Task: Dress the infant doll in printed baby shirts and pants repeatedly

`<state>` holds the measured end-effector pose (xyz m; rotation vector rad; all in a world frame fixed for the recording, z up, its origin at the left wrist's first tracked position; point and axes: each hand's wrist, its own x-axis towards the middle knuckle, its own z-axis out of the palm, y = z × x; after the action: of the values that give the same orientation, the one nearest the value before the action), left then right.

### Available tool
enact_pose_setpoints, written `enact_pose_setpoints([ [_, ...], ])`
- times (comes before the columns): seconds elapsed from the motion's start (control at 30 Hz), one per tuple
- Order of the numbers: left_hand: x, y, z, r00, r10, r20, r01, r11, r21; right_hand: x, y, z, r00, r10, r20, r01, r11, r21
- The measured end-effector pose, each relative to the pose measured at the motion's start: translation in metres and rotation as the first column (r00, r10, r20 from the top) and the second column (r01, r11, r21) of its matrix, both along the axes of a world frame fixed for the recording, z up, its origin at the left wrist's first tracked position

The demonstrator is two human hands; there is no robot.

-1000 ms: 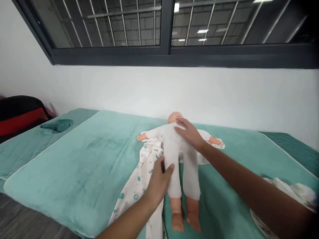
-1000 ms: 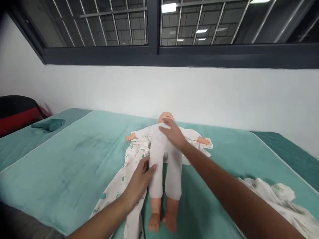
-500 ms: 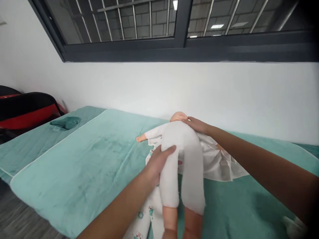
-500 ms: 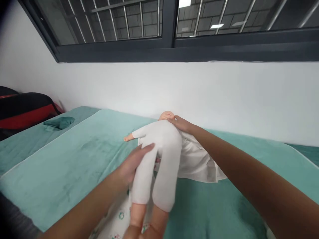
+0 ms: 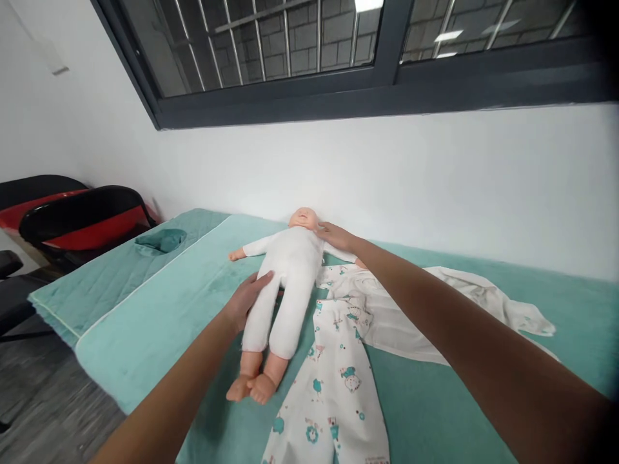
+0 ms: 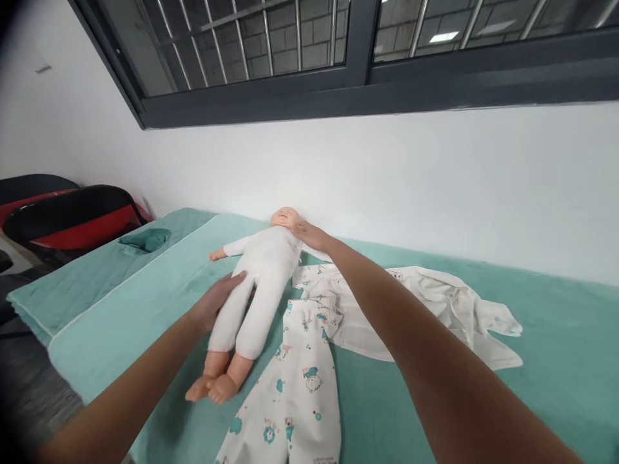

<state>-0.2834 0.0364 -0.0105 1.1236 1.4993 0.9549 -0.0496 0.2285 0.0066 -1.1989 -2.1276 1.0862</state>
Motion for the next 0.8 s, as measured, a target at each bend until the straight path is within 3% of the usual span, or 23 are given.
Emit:
enact_pose_setpoints([
  [0.07, 0.004, -0.01, 0.004, 0.945, 0.179, -0.272, -0.138, 0.977, 0.162, 0.032, -0.005, -0.008, 0.978, -0.123, 0.17, 0.115, 0.992, 0.06],
  [0.1, 0.01, -0.017, 0.007, 0.873, 0.262, -0.41, -0.143, 0.944, 0.298, 0.054, -0.01, -0.012, 0.948, -0.187, 0.258, 0.17, 0.981, 0.087],
  [0.13, 0.017, -0.026, 0.01, 0.798, 0.296, -0.525, -0.057, 0.904, 0.424, 0.077, -0.017, -0.016, 0.909, -0.239, 0.341, 0.215, 0.971, 0.109],
  [0.2, 0.036, -0.047, 0.016, 0.69, 0.169, -0.704, 0.329, 0.793, 0.512, 0.124, -0.036, -0.021, 0.822, -0.305, 0.48, 0.269, 0.952, 0.144],
  [0.27, 0.059, -0.067, 0.018, 0.587, -0.097, -0.804, 0.664, 0.626, 0.41, 0.163, -0.059, -0.023, 0.759, -0.3, 0.578, 0.258, 0.953, 0.157],
  [0.3, 0.07, -0.075, 0.018, 0.548, -0.201, -0.812, 0.741, 0.566, 0.361, 0.176, -0.072, -0.023, 0.741, -0.28, 0.611, 0.231, 0.96, 0.16],
  [0.33, 0.081, -0.082, 0.016, 0.535, -0.267, -0.802, 0.77, 0.544, 0.333, 0.185, -0.085, -0.022, 0.732, -0.25, 0.634, 0.192, 0.968, 0.161],
  [0.43, 0.105, -0.09, 0.01, 0.582, -0.319, -0.748, 0.733, 0.605, 0.312, 0.19, -0.129, -0.011, 0.739, -0.144, 0.658, 0.032, 0.983, 0.179],
  [0.5, 0.117, -0.092, 0.011, 0.592, -0.329, -0.736, 0.726, 0.615, 0.309, 0.182, -0.162, 0.001, 0.754, -0.066, 0.654, -0.092, 0.975, 0.204],
  [0.67, 0.156, -0.111, 0.043, 0.598, -0.251, -0.761, 0.738, 0.542, 0.401, 0.172, -0.245, 0.045, 0.763, 0.074, 0.642, -0.312, 0.912, 0.266],
  [0.8, 0.202, -0.129, 0.068, 0.626, -0.091, -0.775, 0.697, 0.511, 0.503, 0.184, -0.3, 0.087, 0.856, 0.065, 0.512, -0.328, 0.835, 0.442],
])
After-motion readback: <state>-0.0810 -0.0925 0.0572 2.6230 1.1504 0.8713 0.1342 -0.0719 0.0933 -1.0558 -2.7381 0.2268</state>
